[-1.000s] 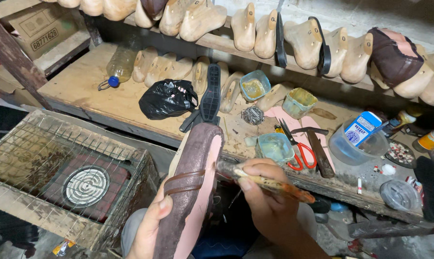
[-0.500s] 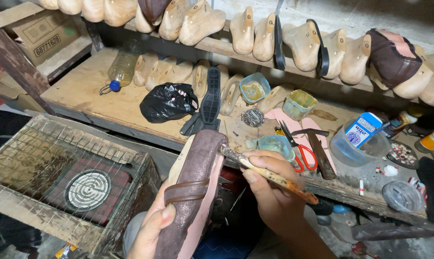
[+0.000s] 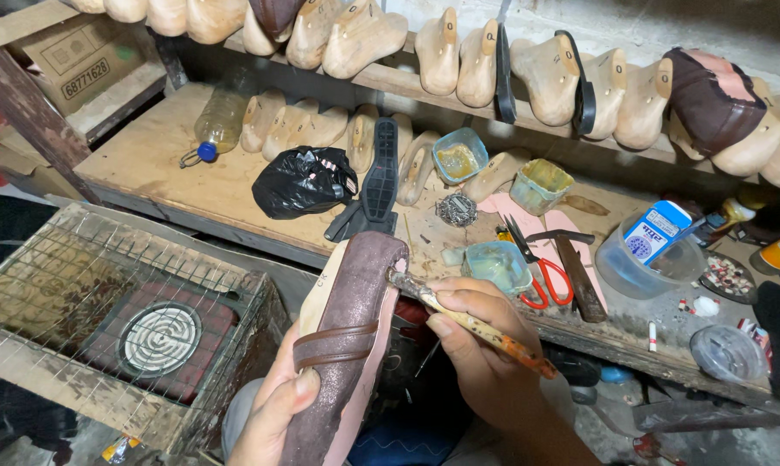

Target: The person applies glue to the edges of a brown slip-on shoe using a brush, repeatedly dipping the brush into a container and working along the upper and sole seam. The person places the shoe on a shelf and then picks up another shoe to continue the same gluing process.

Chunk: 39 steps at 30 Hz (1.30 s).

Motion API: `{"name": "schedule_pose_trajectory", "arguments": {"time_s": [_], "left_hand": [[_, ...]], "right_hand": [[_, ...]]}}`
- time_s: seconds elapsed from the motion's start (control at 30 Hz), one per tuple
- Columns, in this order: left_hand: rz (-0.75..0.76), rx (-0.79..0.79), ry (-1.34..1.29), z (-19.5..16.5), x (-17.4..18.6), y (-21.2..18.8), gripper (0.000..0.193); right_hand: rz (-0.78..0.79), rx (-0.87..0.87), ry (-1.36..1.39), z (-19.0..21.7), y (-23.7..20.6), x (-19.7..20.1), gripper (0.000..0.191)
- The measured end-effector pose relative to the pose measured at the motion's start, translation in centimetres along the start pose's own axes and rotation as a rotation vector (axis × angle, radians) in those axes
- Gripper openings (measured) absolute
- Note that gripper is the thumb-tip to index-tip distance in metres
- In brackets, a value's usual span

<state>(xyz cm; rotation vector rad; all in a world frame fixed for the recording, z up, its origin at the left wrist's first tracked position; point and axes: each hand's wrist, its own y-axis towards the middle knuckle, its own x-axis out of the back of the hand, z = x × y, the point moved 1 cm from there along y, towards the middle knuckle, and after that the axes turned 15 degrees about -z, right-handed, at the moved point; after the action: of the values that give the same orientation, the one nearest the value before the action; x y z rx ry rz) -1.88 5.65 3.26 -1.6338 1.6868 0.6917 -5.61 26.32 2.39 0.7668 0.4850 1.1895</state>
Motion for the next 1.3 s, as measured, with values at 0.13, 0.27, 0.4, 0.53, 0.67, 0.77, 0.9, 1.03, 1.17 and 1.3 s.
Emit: {"name": "schedule_pose_trajectory", "arguments": {"time_s": [0.13, 0.27, 0.4, 0.53, 0.67, 0.77, 0.9, 1.03, 1.17, 1.3], "left_hand": [[0.01, -0.001, 0.004, -0.3, -0.3, 0.2, 0.1], [-0.029, 0.004, 0.013, -0.5, -0.3, 0.1, 0.1], [-0.024, -0.016, 0.005, -0.4, -0.3, 0.1, 0.1], [-0.011, -0.028, 0.003, -0.4, 0.1, 0.2, 0.1], [-0.072, 0.023, 0.087, -0.6, 1.0, 0.5, 0.098], [-0.078, 0.047, 0.11, -0.6, 1.5, 0.6, 0.097], [-0.1, 0.062, 0.084, -0.2, 1.8, 0.3, 0.096], [-0.099, 0.058, 0.124, -0.4, 2.0, 0.5, 0.096], [-0.075, 0.033, 0.097, -0.4, 1.5, 0.4, 0.096], [-0.061, 0.03, 0.055, -0.4, 1.3, 0.2, 0.097]], "right_hand": [[0.018, -0.001, 0.004, 0.1, -0.1, 0.0, 0.028], [0.031, 0.03, 0.043, 0.2, -0.2, -0.2, 0.027], [0.057, 0.046, 0.004, 0.4, -0.1, -0.1, 0.028], [0.066, 0.073, -0.012, 0.6, -0.3, -0.2, 0.029], [0.094, 0.003, 0.019, 0.7, -0.5, -0.1, 0.029], [0.077, -0.014, 0.029, 0.6, -0.5, -0.1, 0.029], [-0.004, -0.04, 0.069, 0.4, -0.4, -0.3, 0.029], [-0.004, 0.007, 0.03, 0.4, -0.2, -0.3, 0.029], [0.018, 0.021, 0.003, 0.4, -0.1, -0.4, 0.028], [0.043, 0.02, 0.032, 0.3, -0.2, -0.5, 0.027]]}}
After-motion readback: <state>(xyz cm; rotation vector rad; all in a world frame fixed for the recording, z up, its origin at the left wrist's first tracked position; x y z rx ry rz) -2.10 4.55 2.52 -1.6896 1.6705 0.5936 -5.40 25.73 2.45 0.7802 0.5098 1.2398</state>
